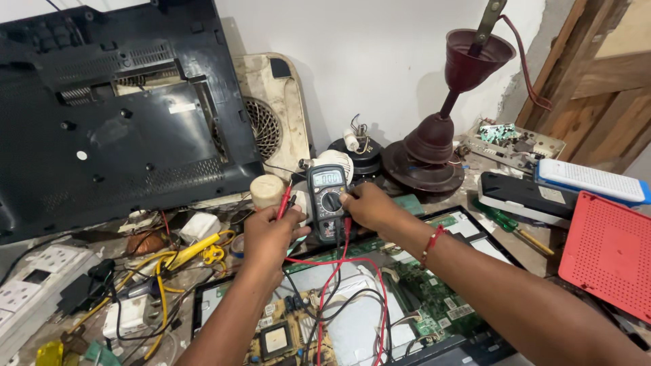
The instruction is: The person scrubs a TV mainboard with a toothbrush, then uses a multimeter with red and black probes to test points on the circuit board and other boards inside the opened TV panel, repositioning the probes across different components.
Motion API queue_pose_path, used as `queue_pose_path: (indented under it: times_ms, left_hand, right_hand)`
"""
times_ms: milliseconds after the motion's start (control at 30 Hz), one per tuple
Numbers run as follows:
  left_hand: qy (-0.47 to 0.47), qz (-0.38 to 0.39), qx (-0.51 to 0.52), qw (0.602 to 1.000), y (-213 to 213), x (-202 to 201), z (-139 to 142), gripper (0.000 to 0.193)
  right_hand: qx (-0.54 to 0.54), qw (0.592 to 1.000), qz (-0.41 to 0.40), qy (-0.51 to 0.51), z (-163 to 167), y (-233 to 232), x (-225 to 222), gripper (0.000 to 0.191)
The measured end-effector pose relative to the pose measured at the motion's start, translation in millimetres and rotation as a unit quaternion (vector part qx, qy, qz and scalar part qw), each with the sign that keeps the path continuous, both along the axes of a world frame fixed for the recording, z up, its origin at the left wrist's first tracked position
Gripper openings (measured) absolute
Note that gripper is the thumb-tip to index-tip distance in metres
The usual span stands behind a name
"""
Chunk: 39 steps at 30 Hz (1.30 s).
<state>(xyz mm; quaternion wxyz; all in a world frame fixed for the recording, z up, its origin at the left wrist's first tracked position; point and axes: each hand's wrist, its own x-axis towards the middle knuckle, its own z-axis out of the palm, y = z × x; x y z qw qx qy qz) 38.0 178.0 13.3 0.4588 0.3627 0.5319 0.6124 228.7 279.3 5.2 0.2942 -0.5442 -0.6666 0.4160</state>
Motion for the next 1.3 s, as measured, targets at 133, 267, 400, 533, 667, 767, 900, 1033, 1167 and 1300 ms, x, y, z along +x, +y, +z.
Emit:
queue_pose_path:
  times_ms: [133, 267, 400, 533, 667, 767, 900, 1033, 1167, 1300]
  left_hand:
    - [0.006, -0.006, 0.0, 1.0, -2, -1, -1, 0.025]
    - [0.014, -0.012, -0.005, 1.0, -6, -4, -3, 0.028]
    - [0.008, -0.016, -0.002, 1.0, -7, -6, -6, 0.028]
    - [0.0, -0.019, 0.004, 1.0, -6, -5, -9, 0.029]
    - [0.003, -0.023, -0.005, 1.0, -8, -4, -7, 0.029]
    - [0.007, -0.018, -0.024, 1.0, -12, -2, -2, 0.029]
    - [0.011, -0.019, -0.031, 0.999, -21, 1, 7, 0.029]
    - [0.022, 0.013, -0.115, 0.993, -28, 0, 20, 0.024]
    - [-0.026, 0.035, -0.09, 0.995, -38, -6, 33, 0.021]
    - [-0.08, 0.051, -0.072, 0.993, -53, -3, 45, 0.019]
  right_hand:
    - [-0.035, 0.999, 0.011, 0.021, -2, 6, 1, 0.04]
    - [0.037, 0.999, 0.0, 0.009, -6, 6, 2, 0.04]
    - [0.08, 0.997, -0.011, 0.007, -7, 2, 0, 0.041]
    - [0.084, 0.996, -0.015, -0.038, 1, -3, 1, 0.039]
    - [0.051, 0.998, 0.016, -0.027, 12, -7, 6, 0.035]
    - [0.068, 0.996, 0.051, -0.015, 17, -12, 12, 0.033]
    - [0.069, 0.996, 0.057, -0.014, 19, -18, 13, 0.033]
    - [0.07, 0.997, 0.025, -0.034, 19, -22, 14, 0.034]
    - [0.133, 0.991, -0.008, -0.028, 23, -29, 20, 0.032]
    - [0.235, 0.971, -0.027, -0.035, 40, -51, 26, 0.029]
